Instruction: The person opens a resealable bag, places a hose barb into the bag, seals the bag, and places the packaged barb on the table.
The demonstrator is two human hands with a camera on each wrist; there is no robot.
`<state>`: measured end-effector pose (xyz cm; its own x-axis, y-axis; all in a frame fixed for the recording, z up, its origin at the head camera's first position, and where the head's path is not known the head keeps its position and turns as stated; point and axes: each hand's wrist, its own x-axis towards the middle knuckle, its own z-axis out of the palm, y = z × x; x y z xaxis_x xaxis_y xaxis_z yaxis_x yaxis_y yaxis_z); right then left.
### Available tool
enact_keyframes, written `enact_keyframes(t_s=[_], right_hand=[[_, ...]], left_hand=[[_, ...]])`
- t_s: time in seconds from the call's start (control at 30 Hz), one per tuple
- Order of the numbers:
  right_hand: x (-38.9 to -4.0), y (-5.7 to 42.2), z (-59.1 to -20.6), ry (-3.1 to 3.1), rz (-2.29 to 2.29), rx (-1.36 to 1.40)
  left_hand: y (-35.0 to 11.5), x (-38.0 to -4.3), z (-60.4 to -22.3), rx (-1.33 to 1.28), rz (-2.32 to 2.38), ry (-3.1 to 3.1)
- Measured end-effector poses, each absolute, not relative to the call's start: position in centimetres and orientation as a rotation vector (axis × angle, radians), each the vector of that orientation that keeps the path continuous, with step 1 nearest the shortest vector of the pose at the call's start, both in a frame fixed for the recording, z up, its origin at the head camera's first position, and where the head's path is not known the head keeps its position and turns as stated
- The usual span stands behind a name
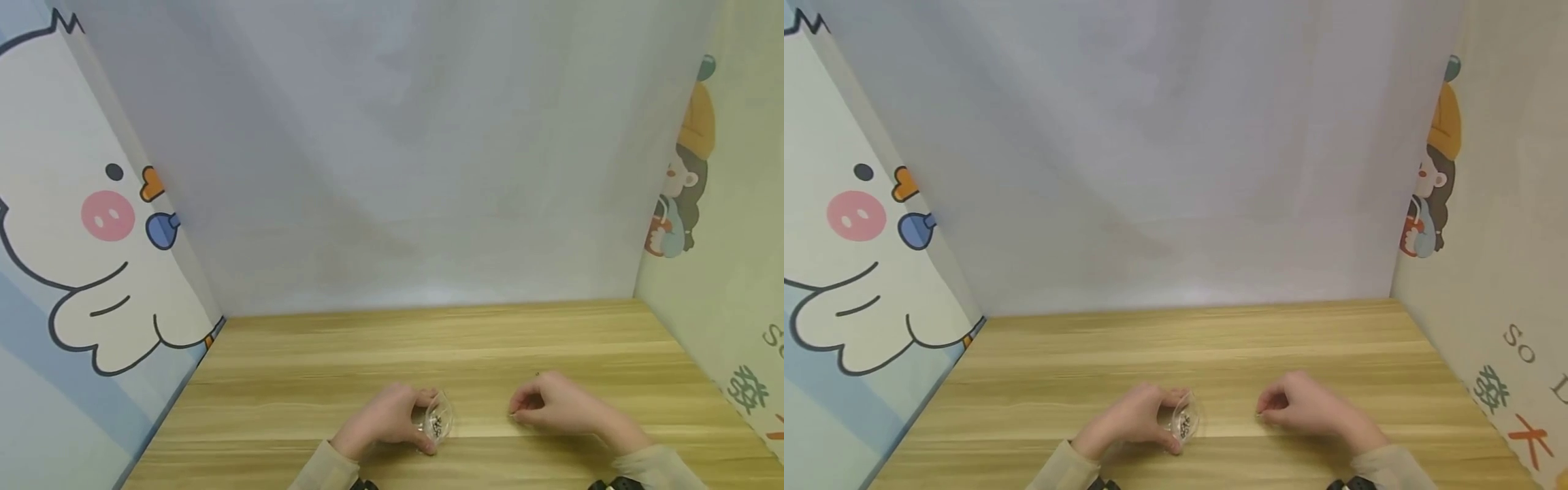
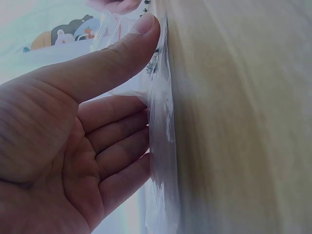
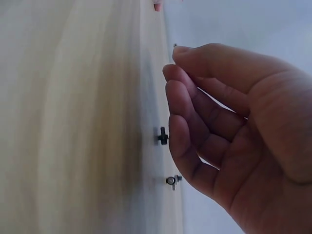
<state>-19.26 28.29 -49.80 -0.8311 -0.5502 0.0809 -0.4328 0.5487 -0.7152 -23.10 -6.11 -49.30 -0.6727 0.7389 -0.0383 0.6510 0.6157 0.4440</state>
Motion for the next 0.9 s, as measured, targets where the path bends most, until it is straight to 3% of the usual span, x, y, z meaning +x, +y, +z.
enact_keyframes(t_s=[0.9], right_hand=[[-20.5,20.3,-49.6,2.586,-1.241,-0.885]], left_hand=[[-6.3,-23.1,-49.4,1.127,0.62,2.625]])
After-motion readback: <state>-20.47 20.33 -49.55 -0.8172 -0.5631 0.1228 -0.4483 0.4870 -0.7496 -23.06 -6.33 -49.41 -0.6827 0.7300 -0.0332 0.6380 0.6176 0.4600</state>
